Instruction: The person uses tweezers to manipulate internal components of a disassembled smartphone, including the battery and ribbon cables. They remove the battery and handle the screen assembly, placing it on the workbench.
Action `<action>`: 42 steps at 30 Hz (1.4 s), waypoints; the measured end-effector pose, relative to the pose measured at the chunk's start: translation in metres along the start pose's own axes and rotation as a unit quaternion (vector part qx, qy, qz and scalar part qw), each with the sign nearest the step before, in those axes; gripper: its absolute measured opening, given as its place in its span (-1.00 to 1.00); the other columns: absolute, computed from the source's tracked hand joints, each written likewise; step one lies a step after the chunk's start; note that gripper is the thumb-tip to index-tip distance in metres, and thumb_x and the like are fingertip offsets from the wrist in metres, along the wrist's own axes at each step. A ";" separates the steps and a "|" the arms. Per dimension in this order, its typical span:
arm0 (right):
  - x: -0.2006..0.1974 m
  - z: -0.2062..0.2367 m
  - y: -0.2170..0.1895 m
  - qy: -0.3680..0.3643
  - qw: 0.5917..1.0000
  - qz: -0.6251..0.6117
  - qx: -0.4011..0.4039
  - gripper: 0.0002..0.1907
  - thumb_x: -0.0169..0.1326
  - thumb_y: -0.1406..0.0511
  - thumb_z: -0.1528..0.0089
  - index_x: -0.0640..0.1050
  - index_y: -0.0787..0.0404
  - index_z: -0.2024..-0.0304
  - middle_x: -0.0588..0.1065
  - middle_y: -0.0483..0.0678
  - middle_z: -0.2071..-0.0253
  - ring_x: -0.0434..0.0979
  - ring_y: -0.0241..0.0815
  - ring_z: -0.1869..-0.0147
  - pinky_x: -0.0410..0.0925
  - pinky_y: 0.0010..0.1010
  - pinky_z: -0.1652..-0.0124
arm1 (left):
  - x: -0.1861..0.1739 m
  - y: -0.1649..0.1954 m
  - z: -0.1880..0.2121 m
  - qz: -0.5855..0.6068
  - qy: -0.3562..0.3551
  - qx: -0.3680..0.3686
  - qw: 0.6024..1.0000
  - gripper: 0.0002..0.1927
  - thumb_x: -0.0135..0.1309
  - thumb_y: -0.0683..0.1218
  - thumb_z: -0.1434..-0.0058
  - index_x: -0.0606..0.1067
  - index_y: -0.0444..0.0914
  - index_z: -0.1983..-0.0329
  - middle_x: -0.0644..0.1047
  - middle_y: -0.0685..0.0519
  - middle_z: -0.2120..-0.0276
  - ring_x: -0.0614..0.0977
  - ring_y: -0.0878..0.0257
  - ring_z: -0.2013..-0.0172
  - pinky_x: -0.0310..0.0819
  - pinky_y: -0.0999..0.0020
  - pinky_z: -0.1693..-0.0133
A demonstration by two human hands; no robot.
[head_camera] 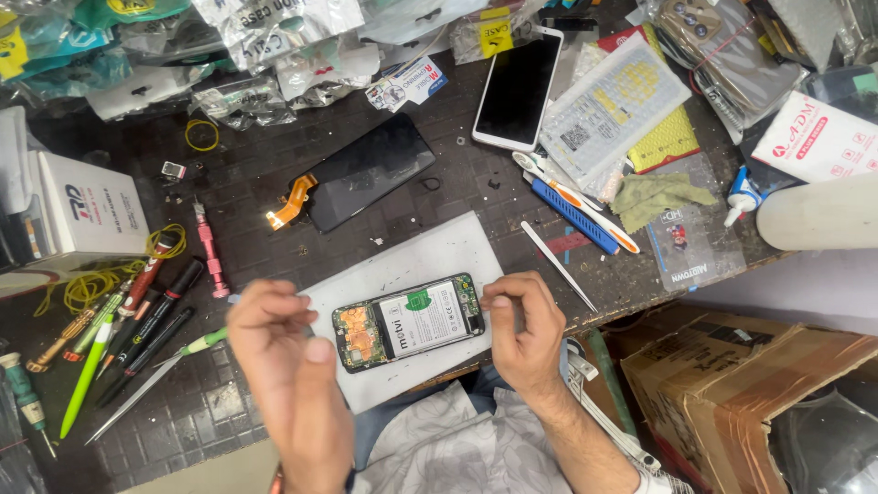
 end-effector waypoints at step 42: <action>-0.007 0.008 0.019 0.015 1.000 0.004 -0.019 -0.90 -0.05 0.42 -0.33 0.48 0.33 0.17 0.47 0.01 0.16 0.46 -0.24 0.17 0.36 -0.47 0.19 | 0.024 -0.024 -0.133 -0.441 -0.128 0.190 0.868 -0.77 -0.03 -0.09 -0.55 0.53 -0.36 0.11 0.58 -0.12 0.30 0.63 0.00 0.31 0.46 0.17 0.24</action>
Point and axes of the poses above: each hand's wrist, its own z-axis away from the middle knuckle, its own x-axis out of the palm, y = z × x, the point moved 1 cm from there along -z, towards the middle knuckle
